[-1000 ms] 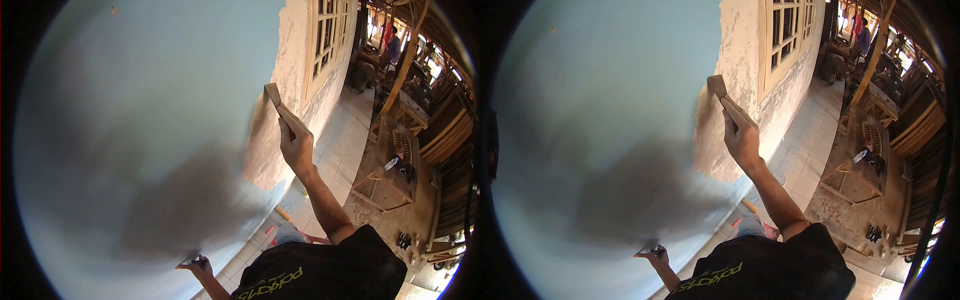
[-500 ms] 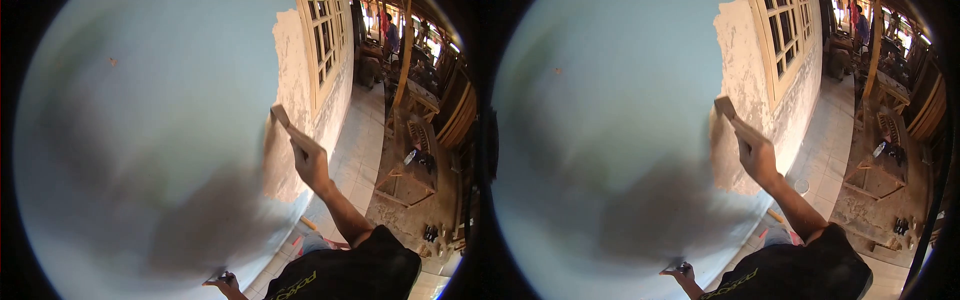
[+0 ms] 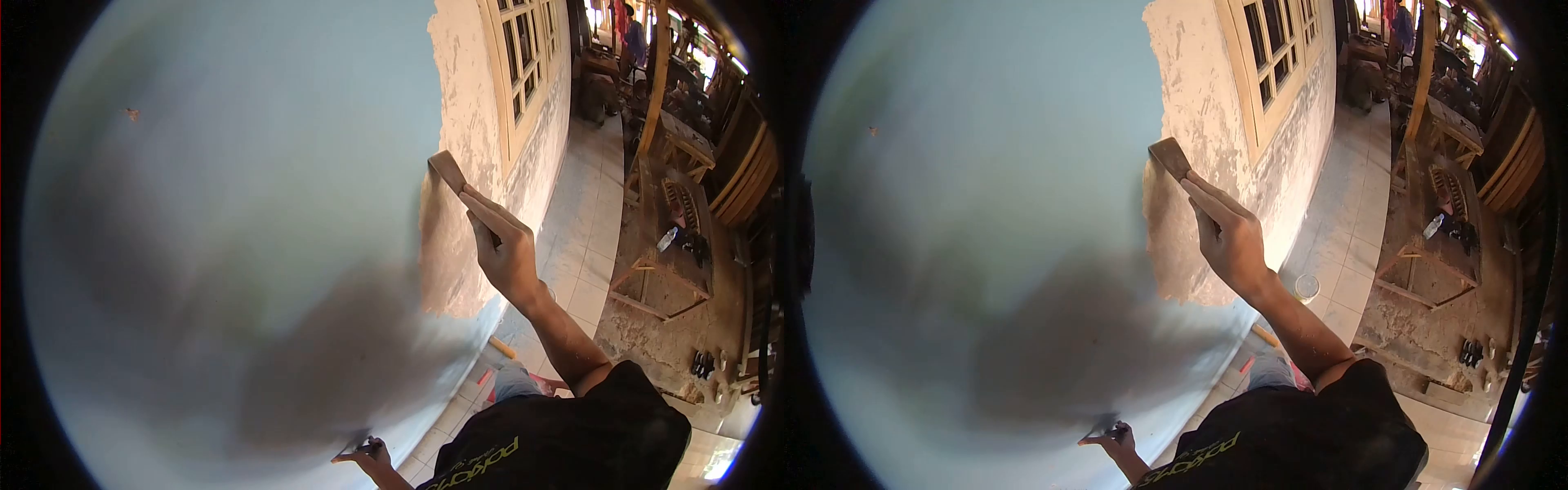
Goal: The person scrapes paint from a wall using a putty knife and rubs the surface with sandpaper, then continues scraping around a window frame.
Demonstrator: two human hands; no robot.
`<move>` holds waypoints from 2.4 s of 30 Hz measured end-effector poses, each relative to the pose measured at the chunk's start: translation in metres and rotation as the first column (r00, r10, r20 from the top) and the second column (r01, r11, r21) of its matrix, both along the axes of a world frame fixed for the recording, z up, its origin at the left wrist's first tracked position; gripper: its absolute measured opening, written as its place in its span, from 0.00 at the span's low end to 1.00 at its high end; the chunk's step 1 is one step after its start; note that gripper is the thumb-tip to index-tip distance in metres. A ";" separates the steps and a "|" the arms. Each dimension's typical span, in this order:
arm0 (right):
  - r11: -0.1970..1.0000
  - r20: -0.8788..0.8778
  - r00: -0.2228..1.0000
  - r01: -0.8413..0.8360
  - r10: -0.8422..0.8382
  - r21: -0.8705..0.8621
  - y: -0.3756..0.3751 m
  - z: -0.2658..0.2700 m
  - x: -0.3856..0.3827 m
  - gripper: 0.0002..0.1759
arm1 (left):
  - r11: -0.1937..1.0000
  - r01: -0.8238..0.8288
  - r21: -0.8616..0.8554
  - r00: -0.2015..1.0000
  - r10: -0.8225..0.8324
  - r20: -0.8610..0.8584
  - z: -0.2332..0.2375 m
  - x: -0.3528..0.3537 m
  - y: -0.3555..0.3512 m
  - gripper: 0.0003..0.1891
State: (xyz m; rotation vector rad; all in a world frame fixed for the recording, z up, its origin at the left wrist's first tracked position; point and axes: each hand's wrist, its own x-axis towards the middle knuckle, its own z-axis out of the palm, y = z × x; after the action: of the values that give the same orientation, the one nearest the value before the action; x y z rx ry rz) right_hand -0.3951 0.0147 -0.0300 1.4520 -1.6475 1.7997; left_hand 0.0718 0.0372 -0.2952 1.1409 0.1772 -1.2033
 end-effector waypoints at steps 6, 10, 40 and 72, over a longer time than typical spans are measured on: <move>1.000 0.003 1.000 0.017 -0.017 -0.012 -0.004 -0.006 0.001 0.18 | 1.000 -0.009 0.015 1.000 0.009 0.003 0.001 0.000 0.011 0.57; 1.000 0.026 1.000 -0.004 0.004 0.008 0.003 -0.005 0.003 0.17 | 0.999 -0.016 0.042 1.000 0.017 -0.011 -0.003 -0.010 0.028 0.57; 0.874 0.612 0.729 -0.470 0.306 0.124 0.020 -0.033 -0.035 0.25 | 1.000 -0.005 0.008 0.999 0.005 -0.033 0.018 -0.032 0.038 0.56; 0.830 0.583 0.762 -0.499 0.283 0.250 -0.047 0.055 -0.060 0.32 | 0.990 -0.128 0.065 0.984 0.135 -0.119 0.012 -0.030 0.037 0.52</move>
State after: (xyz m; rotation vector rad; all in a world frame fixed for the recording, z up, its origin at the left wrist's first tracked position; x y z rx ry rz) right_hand -0.4549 -0.0319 0.0246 1.6816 -2.2032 2.3759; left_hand 0.0415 0.0745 -0.2832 1.0873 0.3775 -1.1573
